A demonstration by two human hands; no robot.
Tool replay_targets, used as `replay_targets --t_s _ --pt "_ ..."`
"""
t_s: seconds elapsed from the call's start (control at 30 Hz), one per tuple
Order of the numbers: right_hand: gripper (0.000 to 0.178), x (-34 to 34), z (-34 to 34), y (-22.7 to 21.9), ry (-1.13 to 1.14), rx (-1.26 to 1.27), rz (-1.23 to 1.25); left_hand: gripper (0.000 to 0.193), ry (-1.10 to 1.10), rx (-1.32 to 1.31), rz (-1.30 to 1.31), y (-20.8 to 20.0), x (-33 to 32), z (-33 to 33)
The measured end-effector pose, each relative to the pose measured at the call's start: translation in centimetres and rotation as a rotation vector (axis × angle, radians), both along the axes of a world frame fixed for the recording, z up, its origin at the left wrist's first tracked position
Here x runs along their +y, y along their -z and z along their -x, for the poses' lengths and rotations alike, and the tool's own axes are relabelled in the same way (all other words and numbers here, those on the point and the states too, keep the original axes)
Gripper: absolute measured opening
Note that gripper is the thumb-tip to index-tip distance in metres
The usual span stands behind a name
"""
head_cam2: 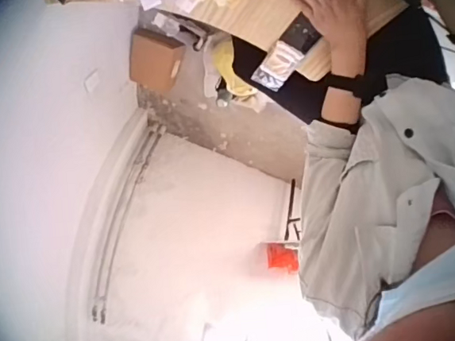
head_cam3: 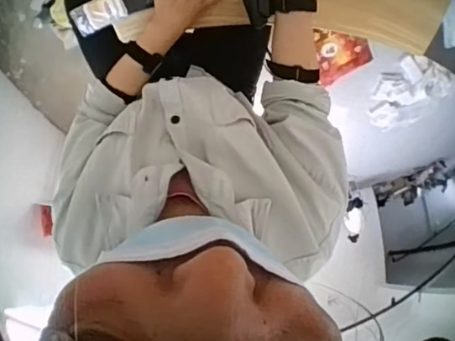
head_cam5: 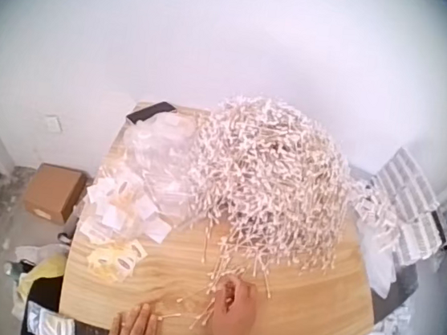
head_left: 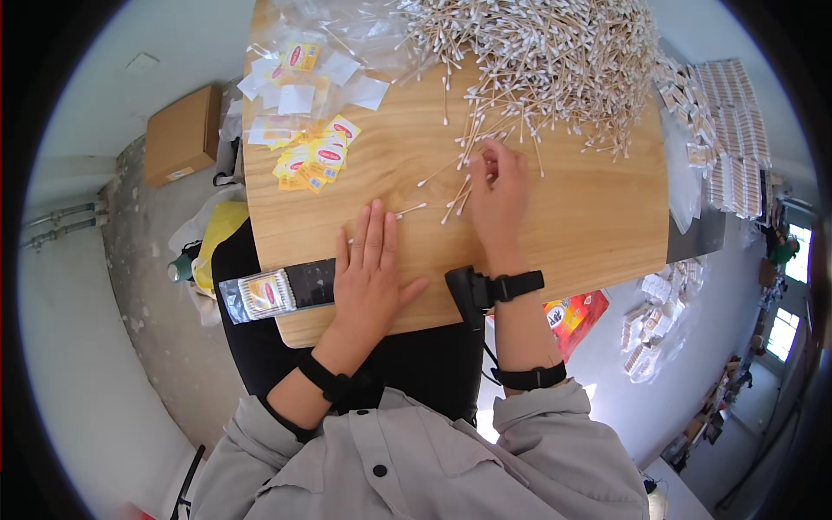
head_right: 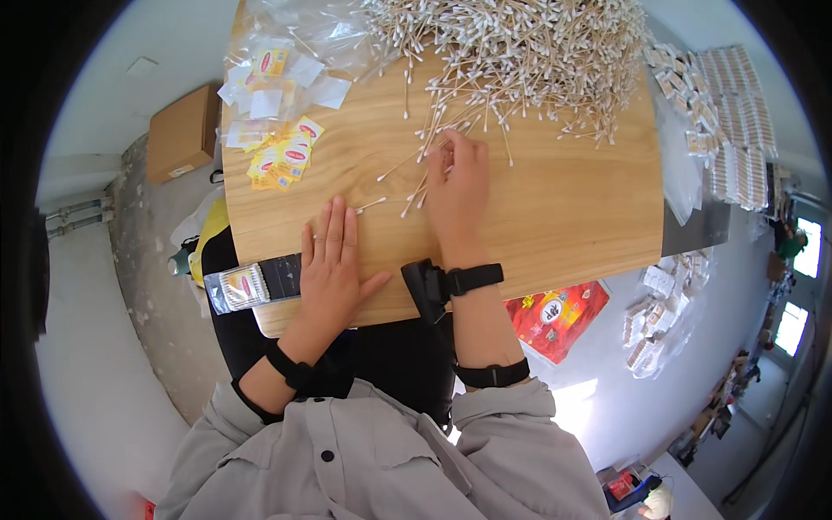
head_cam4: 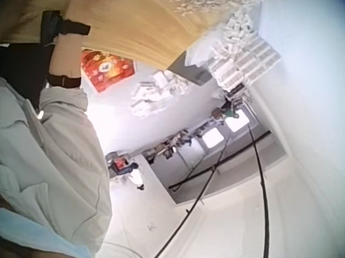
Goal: The person gathers cotton swabs from a large pile on a wooden table and arranges them into neat rows. They then place the aligned swabs into small plastic packaging sleeves, seal the packages, and set them aside. The process is repeated continuously throughout the clip.
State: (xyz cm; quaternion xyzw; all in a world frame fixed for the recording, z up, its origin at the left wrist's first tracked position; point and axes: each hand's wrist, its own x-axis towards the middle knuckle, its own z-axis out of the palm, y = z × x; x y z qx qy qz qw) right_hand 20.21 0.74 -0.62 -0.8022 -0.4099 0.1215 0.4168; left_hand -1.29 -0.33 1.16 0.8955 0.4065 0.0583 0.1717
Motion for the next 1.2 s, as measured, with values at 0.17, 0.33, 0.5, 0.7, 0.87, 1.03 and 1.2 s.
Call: replay_targets --t_s 0.17,0.33,0.5,0.7,0.87,1.03,1.2 --pt "0.04 -2.8 0.0 -0.6 -0.1 -0.295 0.0 0.107 -0.007 -0.004 0.052 -0.5 -0.4 1.0" --pt "0.036 -4.4 -0.1 -0.9 -0.207 -0.136 0.056 0.109 0.13 -0.016 0.187 -1.0 -3.3 1.6" --pt "0.022 -2.5 0.3 -1.8 -0.303 -0.019 0.129 0.112 0.224 -0.08 0.137 -0.7 -4.3 -0.4" --pt "0.024 -2.0 1.5 -1.6 -0.221 0.203 0.089 0.112 0.028 -0.133 0.028 0.1 -1.1 -2.8" --pt "0.045 1.1 -0.5 -0.3 0.199 -0.349 0.097 0.111 0.005 -0.032 -0.019 0.1 0.3 -6.1" --pt "0.043 1.1 -1.1 -0.6 0.103 -0.01 0.123 0.108 0.114 0.008 0.02 0.0 0.3 -4.5" --pt "0.021 -1.1 -2.8 -0.7 0.01 -0.001 0.076 0.108 0.293 -0.044 0.018 0.1 -0.3 -1.8"
